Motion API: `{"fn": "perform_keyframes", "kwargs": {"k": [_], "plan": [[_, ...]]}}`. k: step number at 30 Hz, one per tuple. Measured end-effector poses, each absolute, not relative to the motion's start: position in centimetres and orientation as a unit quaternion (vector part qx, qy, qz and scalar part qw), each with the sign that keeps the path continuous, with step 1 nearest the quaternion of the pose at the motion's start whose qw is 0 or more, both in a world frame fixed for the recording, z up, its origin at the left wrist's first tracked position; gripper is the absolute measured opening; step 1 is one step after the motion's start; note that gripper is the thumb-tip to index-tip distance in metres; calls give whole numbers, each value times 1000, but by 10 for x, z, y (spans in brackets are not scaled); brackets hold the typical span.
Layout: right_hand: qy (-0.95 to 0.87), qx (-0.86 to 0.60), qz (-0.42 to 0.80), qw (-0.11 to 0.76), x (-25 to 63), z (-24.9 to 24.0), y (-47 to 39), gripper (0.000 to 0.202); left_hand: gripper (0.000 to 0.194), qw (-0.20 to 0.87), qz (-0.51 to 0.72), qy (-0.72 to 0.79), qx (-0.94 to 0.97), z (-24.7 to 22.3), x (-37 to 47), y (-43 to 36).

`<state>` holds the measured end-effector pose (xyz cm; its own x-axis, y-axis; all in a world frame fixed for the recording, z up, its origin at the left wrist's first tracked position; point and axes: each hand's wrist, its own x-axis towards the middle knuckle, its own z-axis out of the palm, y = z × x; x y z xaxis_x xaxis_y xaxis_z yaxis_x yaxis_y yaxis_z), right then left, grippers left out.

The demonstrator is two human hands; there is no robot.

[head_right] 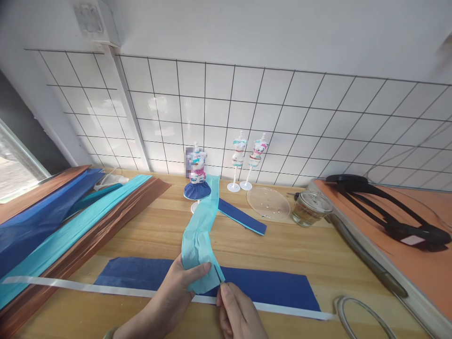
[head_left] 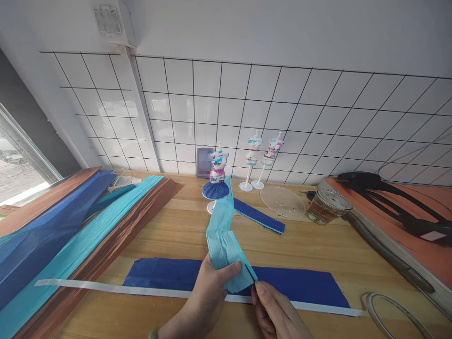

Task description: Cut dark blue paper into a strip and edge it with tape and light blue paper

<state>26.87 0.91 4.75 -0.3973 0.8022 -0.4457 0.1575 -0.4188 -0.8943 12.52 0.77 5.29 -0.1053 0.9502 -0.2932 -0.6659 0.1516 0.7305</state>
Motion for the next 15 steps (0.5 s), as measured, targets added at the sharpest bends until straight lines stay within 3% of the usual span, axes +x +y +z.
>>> {"fn": "perform_keyframes", "kwargs": {"k": [7,15], "plan": [[-513,-469,669,261,267,44,10,60,42,646,611,421,177,53,124,8],[-493,-482,674,265,267,49,7,63,33,648,617,404,192,52,123,6]]}}
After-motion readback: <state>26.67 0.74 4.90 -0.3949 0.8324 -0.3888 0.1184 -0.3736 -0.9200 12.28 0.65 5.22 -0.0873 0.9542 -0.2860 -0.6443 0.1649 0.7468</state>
